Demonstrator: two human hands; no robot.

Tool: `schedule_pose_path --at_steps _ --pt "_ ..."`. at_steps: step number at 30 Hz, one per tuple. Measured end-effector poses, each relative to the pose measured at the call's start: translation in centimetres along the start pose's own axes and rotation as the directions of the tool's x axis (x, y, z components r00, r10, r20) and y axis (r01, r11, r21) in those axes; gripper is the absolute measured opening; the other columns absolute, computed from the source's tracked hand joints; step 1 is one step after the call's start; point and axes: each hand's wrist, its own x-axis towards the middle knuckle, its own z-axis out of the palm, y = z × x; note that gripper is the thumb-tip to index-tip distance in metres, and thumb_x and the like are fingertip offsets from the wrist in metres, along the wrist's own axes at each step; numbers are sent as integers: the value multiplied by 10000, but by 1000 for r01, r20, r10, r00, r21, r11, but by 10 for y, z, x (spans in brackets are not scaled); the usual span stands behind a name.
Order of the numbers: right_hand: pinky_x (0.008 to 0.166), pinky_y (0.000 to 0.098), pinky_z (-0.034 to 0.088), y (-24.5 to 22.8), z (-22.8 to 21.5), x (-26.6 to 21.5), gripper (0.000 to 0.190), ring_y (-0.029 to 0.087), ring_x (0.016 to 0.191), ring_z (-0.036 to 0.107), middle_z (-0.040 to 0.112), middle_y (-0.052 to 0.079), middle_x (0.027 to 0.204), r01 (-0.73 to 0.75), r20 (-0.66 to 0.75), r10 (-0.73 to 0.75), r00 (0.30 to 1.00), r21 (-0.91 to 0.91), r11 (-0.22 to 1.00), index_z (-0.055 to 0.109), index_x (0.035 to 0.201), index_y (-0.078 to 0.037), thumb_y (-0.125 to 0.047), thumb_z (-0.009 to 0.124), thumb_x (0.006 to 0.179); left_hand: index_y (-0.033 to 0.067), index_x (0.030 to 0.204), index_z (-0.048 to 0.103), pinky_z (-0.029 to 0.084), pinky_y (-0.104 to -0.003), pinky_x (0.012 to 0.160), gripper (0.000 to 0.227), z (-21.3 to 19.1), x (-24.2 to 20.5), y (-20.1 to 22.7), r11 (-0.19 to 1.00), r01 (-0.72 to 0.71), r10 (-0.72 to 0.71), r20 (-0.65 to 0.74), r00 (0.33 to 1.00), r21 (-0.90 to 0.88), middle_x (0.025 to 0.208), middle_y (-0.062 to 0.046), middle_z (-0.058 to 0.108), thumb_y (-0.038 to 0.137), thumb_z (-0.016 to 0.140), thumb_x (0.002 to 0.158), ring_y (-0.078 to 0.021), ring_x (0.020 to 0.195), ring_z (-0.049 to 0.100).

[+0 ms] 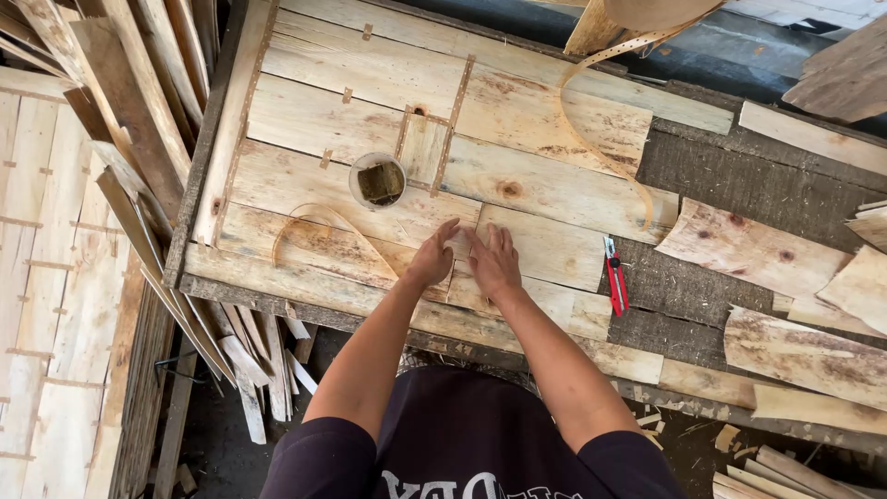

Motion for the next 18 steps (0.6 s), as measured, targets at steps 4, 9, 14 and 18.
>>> schedule_pose_path --at_steps 4,9,14,18 --pt "1214 542 270 -1 9 2 617 395 1540 156 179 142 1658 -38 -10 38 999 -11 999 345 1577 -329 -307 597 1015 108 1496 434 490 -410 1083 603 -19 -16 5 999 -44 44 12 999 2 1407 -170 622 -69 519 926 -341 1306 609" --pt "1226 533 276 2 23 6 631 392 1547 163 197 146 1664 -35 -49 35 998 5 999 372 1583 -308 -279 613 1001 185 1271 678 361 -451 1169 547 -62 -56 16 805 -48 -38 132 990 591 1339 -54 667 -144 473 883 -240 1280 589" --pt "1217 550 274 2 26 5 615 404 1530 179 214 158 1656 -14 -96 19 995 51 999 392 1569 -292 -191 607 1002 187 1146 724 243 -511 1193 399 -71 -81 -29 686 -138 42 150 988 715 1354 -33 594 -45 575 858 -231 1379 428" --pt "1228 536 287 7 25 4 615 403 1532 207 250 149 1651 7 -145 5 989 85 996 399 1579 -276 -150 576 1003 183 1038 721 236 -515 1191 165 -77 -91 -17 735 -92 20 114 993 672 1357 -16 571 204 693 876 -213 1388 408"
